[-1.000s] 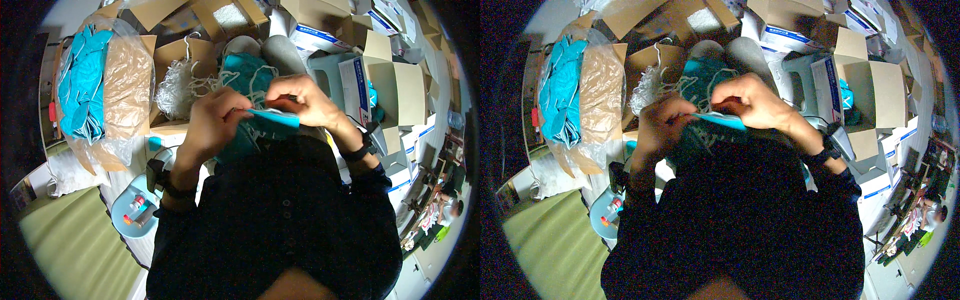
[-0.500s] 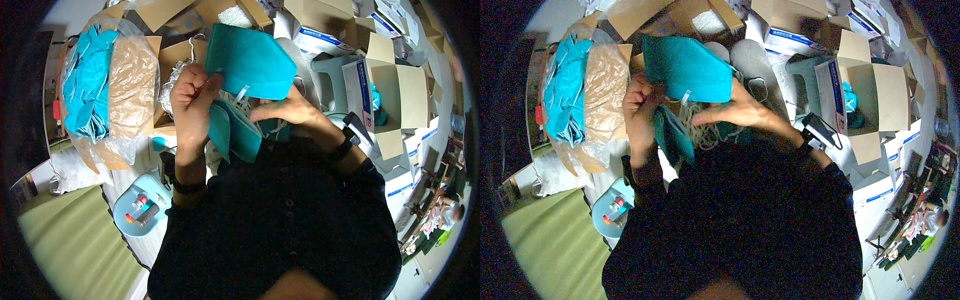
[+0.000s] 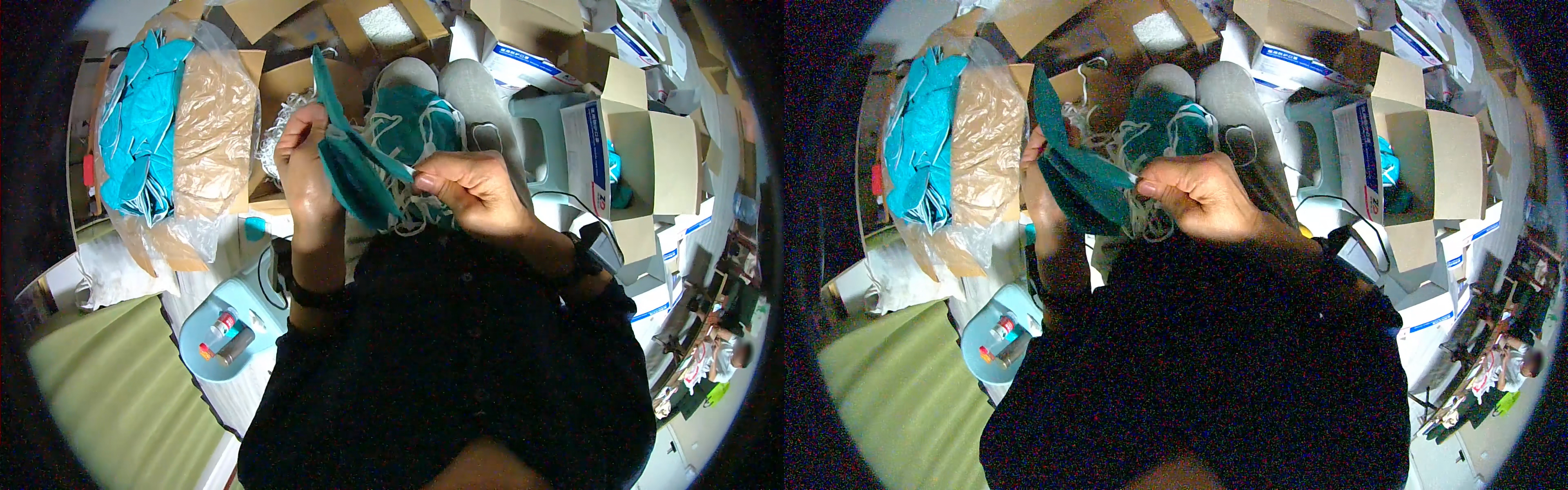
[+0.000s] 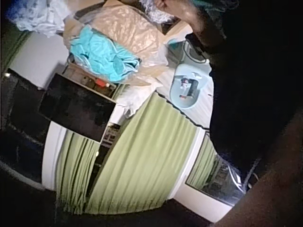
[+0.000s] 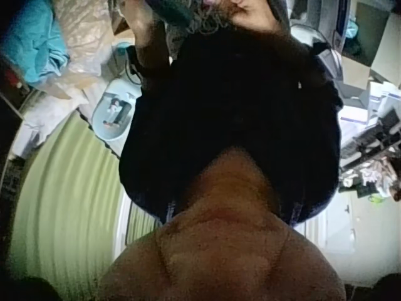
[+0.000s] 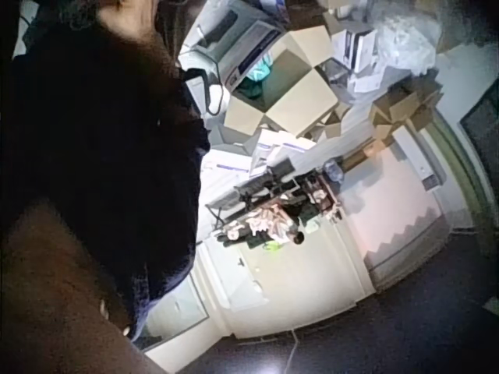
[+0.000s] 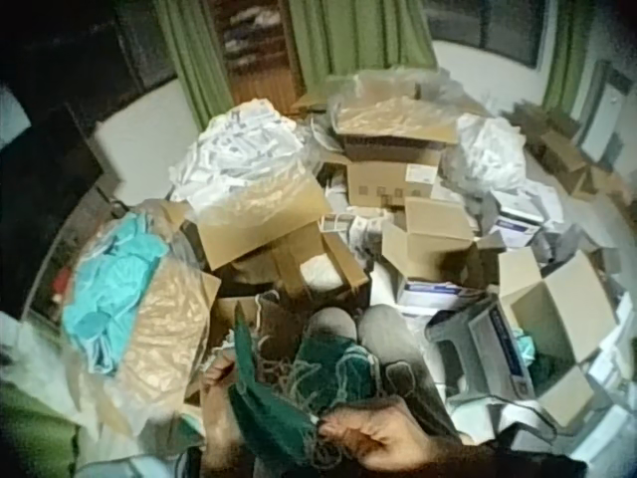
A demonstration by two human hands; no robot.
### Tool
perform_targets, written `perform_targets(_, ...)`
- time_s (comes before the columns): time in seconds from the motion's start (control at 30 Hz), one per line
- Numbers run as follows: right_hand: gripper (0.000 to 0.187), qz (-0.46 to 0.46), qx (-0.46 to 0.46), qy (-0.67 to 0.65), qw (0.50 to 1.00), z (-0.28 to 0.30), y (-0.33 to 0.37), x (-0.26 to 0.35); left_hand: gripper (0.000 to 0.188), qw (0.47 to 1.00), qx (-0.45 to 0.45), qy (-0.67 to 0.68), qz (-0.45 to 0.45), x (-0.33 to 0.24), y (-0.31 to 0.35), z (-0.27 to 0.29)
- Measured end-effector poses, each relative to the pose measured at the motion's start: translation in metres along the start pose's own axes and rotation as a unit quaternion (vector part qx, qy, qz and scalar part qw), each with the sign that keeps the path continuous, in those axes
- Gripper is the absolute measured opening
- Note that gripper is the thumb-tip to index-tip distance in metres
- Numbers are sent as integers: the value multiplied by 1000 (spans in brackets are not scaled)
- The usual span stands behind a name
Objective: Checking and packing medical masks into boxes.
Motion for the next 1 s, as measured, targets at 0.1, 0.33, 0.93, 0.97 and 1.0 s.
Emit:
perform_targets(0.1, 11, -21, 4, -14, 1000, 2, 3, 6, 11, 999, -47, -7, -24, -2, -3, -2)
perform_targets(0.33, 9, 87, -43, 8, 995, 20, 34, 12, 6, 978, -109, -27, -177, -75, -43, 95)
perform_targets(0.93, 22, -149, 23, 222, 963, -2, -79, -125, 20, 915, 174, -364, -21, 9, -40, 21)
perform_targets(0.97, 20, -149, 9, 199, 969, 1, -76, -125, 23, 899, 197, -389, -37, 9, -37, 18)
perform_targets(1.0, 19, -152, -6, 177, 972, 3, -71, -123, 25, 882, 222, -412, -52, 9, -33, 9)
Point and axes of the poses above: each hand's wrist, its own y-axis away from the middle knuckle, its own z-axis out of the back of the hand, x = y × z, the point moved 7 cm from there along -y, towards the middle knuckle, and after that the axes turned 11 degrees about y, right-handed, at the moved point
